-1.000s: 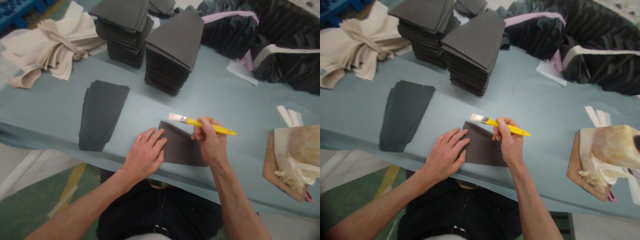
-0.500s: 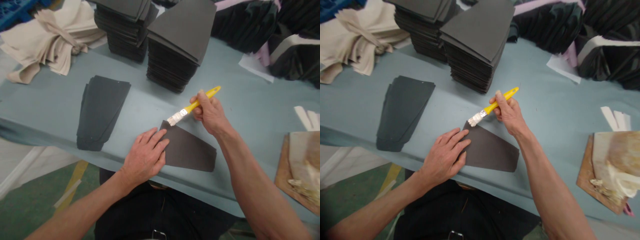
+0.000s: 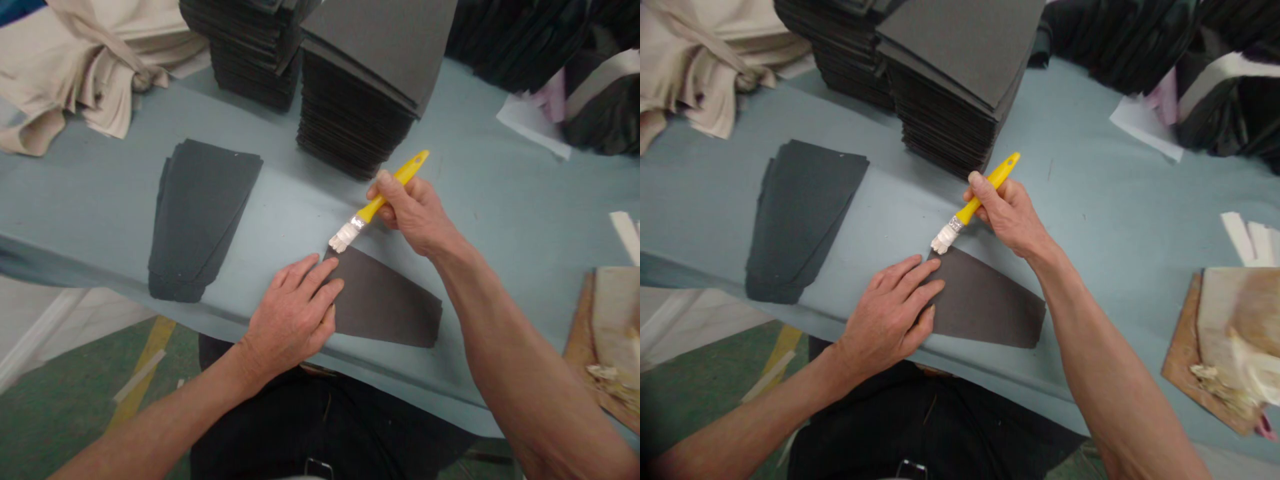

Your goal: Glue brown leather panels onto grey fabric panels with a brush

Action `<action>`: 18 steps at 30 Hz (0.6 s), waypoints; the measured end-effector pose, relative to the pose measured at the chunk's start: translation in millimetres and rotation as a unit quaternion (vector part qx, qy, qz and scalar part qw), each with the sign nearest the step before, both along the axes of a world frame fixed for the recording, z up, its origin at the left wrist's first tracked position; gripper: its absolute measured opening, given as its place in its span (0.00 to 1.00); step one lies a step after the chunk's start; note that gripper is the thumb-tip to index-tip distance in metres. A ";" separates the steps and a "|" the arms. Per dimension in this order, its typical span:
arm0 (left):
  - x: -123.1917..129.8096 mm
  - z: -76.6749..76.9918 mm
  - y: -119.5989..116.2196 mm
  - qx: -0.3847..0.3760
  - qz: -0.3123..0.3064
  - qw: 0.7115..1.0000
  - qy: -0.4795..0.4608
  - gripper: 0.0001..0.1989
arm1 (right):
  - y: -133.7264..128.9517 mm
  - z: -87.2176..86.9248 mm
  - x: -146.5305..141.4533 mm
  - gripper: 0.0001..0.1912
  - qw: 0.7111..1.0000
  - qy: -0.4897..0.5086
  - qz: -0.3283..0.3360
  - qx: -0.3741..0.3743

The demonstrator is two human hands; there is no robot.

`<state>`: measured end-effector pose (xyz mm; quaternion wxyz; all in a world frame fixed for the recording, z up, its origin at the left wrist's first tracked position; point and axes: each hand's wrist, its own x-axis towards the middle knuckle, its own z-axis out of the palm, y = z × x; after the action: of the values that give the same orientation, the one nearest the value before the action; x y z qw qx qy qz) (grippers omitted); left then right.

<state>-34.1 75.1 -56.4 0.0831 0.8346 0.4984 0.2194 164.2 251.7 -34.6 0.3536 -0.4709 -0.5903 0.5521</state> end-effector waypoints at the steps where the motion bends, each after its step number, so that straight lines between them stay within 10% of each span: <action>1: 0.1 -0.1 0.0 0.000 0.001 1.000 0.000 0.16 | 0.6 0.1 -0.9 0.33 1.000 -0.001 -0.004 -0.003; 18: -0.9 2.4 -0.5 -0.006 -0.002 1.000 0.017 0.17 | 5.6 -2.2 3.5 0.27 1.000 0.000 0.001 0.015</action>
<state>-35.0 74.7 -54.1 0.0801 0.8387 0.4994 0.2021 167.7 257.3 -36.8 0.3600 -0.4645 -0.5991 0.5437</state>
